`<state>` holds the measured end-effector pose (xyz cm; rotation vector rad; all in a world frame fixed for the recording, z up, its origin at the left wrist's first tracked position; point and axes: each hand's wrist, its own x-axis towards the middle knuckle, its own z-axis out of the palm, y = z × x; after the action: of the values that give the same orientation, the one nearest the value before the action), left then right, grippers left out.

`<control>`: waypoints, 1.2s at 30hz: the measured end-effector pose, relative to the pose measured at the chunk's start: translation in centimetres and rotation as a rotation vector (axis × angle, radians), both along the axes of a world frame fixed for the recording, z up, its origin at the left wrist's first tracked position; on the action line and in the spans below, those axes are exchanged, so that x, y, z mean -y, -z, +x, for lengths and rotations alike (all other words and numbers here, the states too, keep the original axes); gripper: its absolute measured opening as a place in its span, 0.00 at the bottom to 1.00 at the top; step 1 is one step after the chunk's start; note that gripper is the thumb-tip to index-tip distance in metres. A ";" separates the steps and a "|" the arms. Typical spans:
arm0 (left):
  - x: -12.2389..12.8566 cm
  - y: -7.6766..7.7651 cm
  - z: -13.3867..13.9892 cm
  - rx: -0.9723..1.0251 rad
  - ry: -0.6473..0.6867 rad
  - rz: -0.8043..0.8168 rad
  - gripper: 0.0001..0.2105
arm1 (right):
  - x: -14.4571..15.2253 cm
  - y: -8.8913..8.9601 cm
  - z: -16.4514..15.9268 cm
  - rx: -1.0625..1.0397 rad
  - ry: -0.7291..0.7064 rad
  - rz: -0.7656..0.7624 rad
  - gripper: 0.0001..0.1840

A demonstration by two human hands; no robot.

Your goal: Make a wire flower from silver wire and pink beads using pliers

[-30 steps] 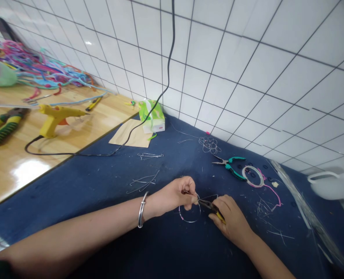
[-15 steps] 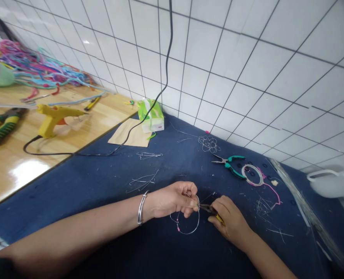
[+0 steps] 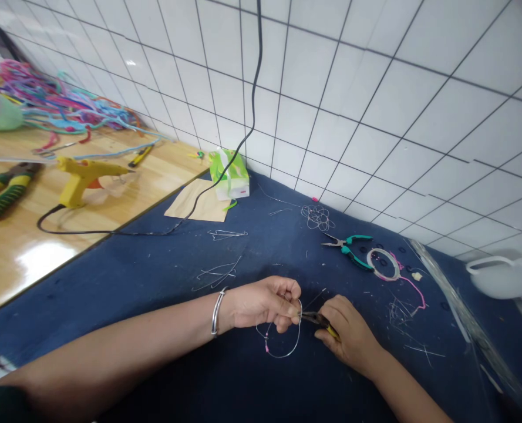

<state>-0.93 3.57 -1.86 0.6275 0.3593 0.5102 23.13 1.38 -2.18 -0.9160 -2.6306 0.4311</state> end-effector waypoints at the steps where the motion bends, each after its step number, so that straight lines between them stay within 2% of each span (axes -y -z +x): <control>1: 0.0 0.0 0.0 0.003 0.007 -0.003 0.09 | 0.0 0.0 0.0 -0.002 -0.002 -0.006 0.11; 16: -0.1 0.3 -0.1 0.007 0.106 -0.011 0.11 | 0.1 -0.3 -0.3 -0.015 -0.062 -0.089 0.13; 20: 0.0 0.6 0.0 -0.001 0.119 -0.007 0.11 | 0.1 -0.5 -0.4 -0.005 -0.066 -0.081 0.10; 24: 0.0 0.5 0.0 -0.021 0.098 0.004 0.11 | 0.1 -0.6 -0.5 0.003 -0.048 -0.075 0.07; 36: -0.3 0.1 -0.2 -0.068 0.003 0.100 0.11 | 0.0 -0.3 -0.4 0.000 -0.009 -0.046 0.07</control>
<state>-1.13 3.88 -1.92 0.7431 0.3984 0.5068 22.78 1.36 -1.85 -0.9189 -2.6361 0.4959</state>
